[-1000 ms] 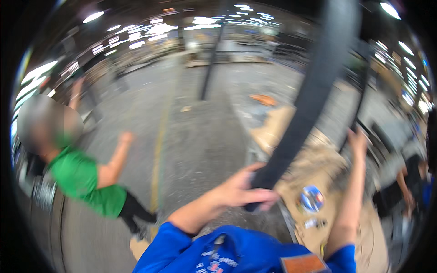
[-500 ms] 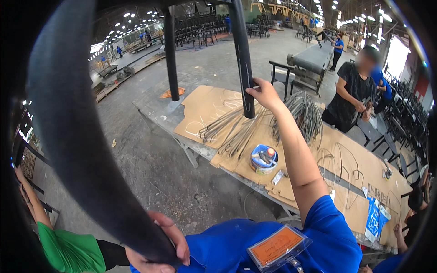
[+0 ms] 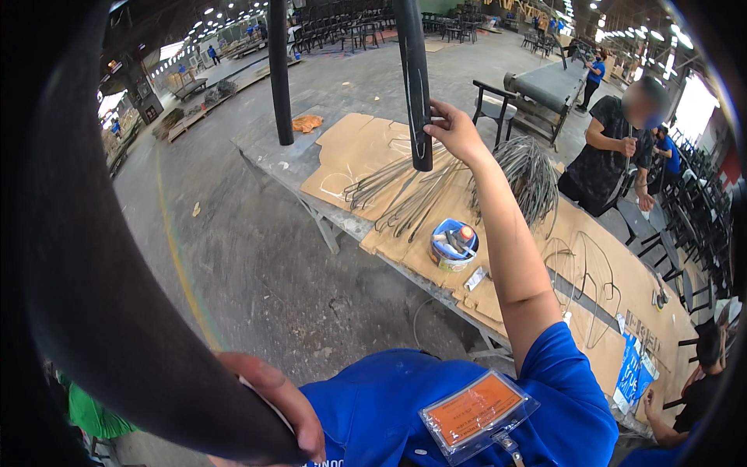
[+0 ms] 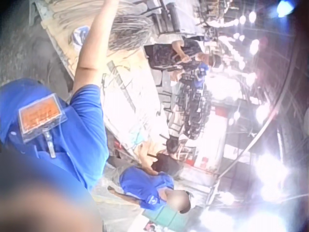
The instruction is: The person sands the legs of an inverted black chair using a sanding block. They rotate the chair to access different legs and continue sanding each leg's surface. Other workers are visible in the background performing similar tasks.
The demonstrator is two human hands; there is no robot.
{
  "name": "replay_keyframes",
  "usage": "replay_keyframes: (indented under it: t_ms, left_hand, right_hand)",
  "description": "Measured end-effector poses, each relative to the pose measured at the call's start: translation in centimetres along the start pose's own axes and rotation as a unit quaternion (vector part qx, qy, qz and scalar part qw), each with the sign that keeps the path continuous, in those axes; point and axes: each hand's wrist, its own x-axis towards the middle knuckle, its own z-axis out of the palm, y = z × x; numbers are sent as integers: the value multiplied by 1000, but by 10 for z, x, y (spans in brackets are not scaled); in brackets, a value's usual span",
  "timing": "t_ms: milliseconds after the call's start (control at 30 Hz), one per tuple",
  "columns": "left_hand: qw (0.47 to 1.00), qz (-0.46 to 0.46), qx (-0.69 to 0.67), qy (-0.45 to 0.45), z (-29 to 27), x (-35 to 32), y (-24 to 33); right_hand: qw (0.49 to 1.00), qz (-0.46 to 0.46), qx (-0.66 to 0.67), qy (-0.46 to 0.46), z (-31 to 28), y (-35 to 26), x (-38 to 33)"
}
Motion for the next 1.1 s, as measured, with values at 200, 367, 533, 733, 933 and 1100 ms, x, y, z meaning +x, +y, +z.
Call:
replay_keyframes:
  t_ms: [200,367,533,733,933,1100]
  left_hand:
    - [970,30,13,242,9,13,-27]
    - [953,65,147,256,-39,25,-51]
    - [980,104,123,115,-94,46,-57]
    - [978,109,139,108,-126,70,-74]
    - [972,115,176,109,-142,84,-90]
    - [974,121,165,99,-147,93,-98]
  right_hand:
    - [988,-9,-116,104,3,23,-16]
    - [991,-53,-100,70,28,-27,-63]
    - [953,-193,-145,-185,71,-157,-152]
    - [861,-307,57,-401,122,-219,-200]
    - [794,-276,55,-539,119,-222,-200]
    - [799,-209,-34,-563,111,-223,-200]
